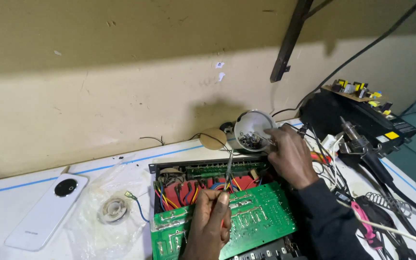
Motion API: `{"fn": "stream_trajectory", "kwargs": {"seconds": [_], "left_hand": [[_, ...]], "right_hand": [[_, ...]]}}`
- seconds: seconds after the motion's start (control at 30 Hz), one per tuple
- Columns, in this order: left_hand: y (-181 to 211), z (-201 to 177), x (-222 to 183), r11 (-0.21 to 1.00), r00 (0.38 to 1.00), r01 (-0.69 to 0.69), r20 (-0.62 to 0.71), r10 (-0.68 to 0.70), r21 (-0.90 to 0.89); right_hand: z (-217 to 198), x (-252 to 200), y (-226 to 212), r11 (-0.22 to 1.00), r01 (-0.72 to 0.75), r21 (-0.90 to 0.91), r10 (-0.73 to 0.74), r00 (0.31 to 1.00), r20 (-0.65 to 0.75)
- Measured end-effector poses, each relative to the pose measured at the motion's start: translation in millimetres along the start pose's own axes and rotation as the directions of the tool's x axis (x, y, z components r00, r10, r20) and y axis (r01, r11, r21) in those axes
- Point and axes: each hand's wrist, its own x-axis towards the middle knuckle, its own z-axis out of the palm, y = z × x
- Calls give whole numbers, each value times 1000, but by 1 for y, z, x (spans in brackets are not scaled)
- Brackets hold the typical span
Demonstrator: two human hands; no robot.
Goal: Soldering wires and components onto a circuit board during an electronics repair.
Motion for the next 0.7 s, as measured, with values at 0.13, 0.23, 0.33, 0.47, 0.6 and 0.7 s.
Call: {"fn": "stream_trajectory", "kwargs": {"seconds": [0.13, 0.23, 0.33, 0.47, 0.6, 0.7], "left_hand": [[21, 7, -8, 997, 994, 69, -87, -71, -31], [14, 4, 0, 990, 995, -43, -93, 30, -136], [24, 8, 0, 950, 993, -68, -114, 35, -305], [15, 5, 5, 938, 975, -211, -126, 182, -275], [-2, 8, 7, 961, 997, -62, -63, 47, -271], [26, 9, -17, 1000, 999, -16, 49, 14, 24]], "right_hand": [[15, 33, 9, 949, 189, -253, -229, 964, -136], [-11, 0, -33, 918, 383, 100, -344, 896, -280], [-10, -60, -45, 785, 558, 269, -473, 821, -320], [-23, -132, -76, 714, 636, 294, -554, 769, -318], [-18, -155, -73, 760, 454, 466, -457, 882, -113], [-19, -166, -87, 774, 354, 526, -269, 935, -233]]}}
